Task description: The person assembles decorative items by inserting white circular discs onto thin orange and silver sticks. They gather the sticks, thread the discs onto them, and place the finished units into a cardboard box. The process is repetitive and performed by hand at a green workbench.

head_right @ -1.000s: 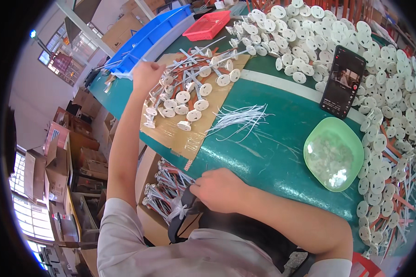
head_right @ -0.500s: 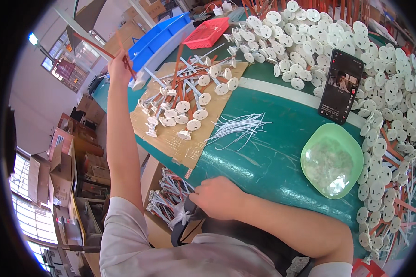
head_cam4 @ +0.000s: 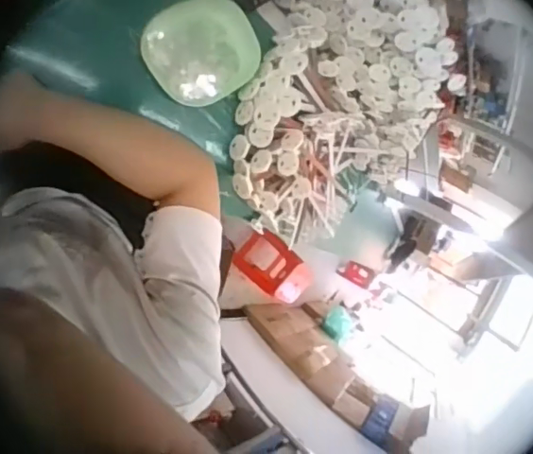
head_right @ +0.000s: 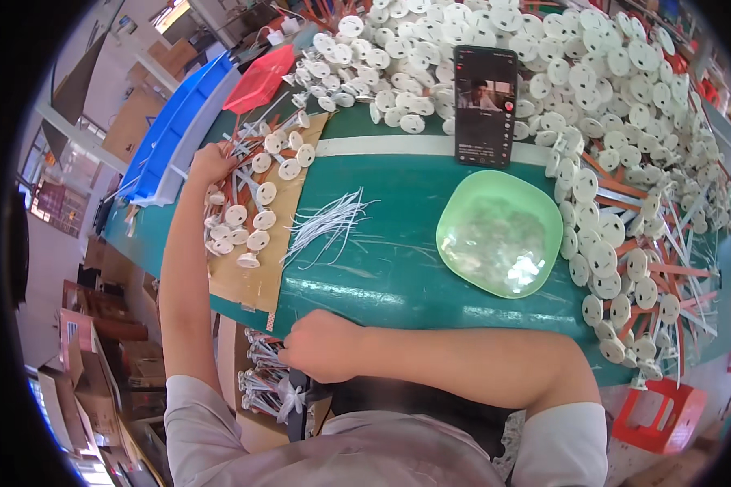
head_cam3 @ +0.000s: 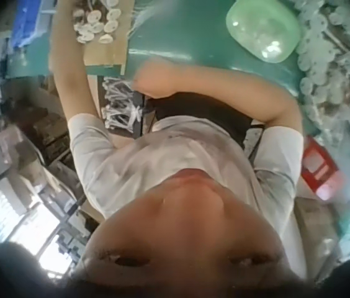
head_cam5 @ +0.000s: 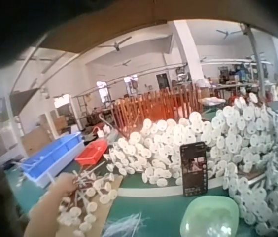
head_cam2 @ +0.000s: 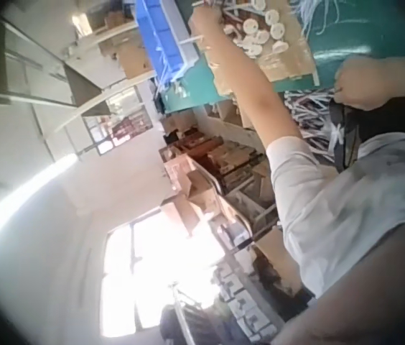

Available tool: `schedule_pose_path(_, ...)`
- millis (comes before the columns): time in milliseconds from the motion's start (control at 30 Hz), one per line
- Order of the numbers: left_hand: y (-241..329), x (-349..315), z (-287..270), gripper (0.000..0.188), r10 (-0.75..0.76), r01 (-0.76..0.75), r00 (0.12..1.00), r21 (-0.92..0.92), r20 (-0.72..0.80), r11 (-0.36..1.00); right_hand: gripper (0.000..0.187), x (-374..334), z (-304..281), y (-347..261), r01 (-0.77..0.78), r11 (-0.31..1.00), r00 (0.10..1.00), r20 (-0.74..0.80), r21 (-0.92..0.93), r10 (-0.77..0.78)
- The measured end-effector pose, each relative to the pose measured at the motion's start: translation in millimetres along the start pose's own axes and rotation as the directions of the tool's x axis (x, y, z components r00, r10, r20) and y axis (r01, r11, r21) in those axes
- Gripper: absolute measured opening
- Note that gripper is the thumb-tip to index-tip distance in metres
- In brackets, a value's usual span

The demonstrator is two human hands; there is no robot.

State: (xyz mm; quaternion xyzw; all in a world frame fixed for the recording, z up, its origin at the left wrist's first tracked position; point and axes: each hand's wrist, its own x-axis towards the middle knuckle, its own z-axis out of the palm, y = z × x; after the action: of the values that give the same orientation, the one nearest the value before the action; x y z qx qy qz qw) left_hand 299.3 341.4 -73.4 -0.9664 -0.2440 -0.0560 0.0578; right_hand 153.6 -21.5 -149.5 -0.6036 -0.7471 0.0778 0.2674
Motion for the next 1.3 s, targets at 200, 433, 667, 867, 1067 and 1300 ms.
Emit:
schedule_pose_path(200, -30, 19, 4, 0.033, -0.016, 0.021, 0.997, 0.059, -0.077, 0.998, 0.013, 1, 0, 0, 0.025, 1.0, 1.0, -0.012, 0.007, -0.025)
schedule_pose_path(433, -114, 41, -6, 0.036, -0.13, 0.143, 0.946, 0.024, -0.296, 0.989, 0.017, 1, 0, -2, 0.027, 1.0, 0.999, 0.029, -0.007, -0.027)
schedule_pose_path(667, -84, 7, 14, 0.033, -0.327, 0.353, 0.935, -0.267, 0.14, 0.897, 0.015, 1, 0, 1, -0.012, 1.0, 0.998, 0.061, 0.003, 0.012)
schedule_pose_path(867, -122, 20, 27, 0.03, -0.392, 0.385, 0.92, -0.179, -0.001, 0.905, 0.016, 4, 3, -2, 0.006, 1.0, 0.998, 0.055, 0.023, -0.008)
schedule_pose_path(1067, -124, 12, -9, 0.042, 0.004, -0.1, 0.856, -0.159, -0.517, 0.982, 0.016, 4, 3, -2, 0.001, 1.0, 0.998, 0.065, 0.013, -0.002)
schedule_pose_path(1300, -7, -82, -111, 0.045, -0.084, -0.281, 0.938, -0.878, -0.337, 0.388, 0.016, 2, 5, 0, -0.012, 1.0, 0.999, 0.052, -0.001, 0.012)
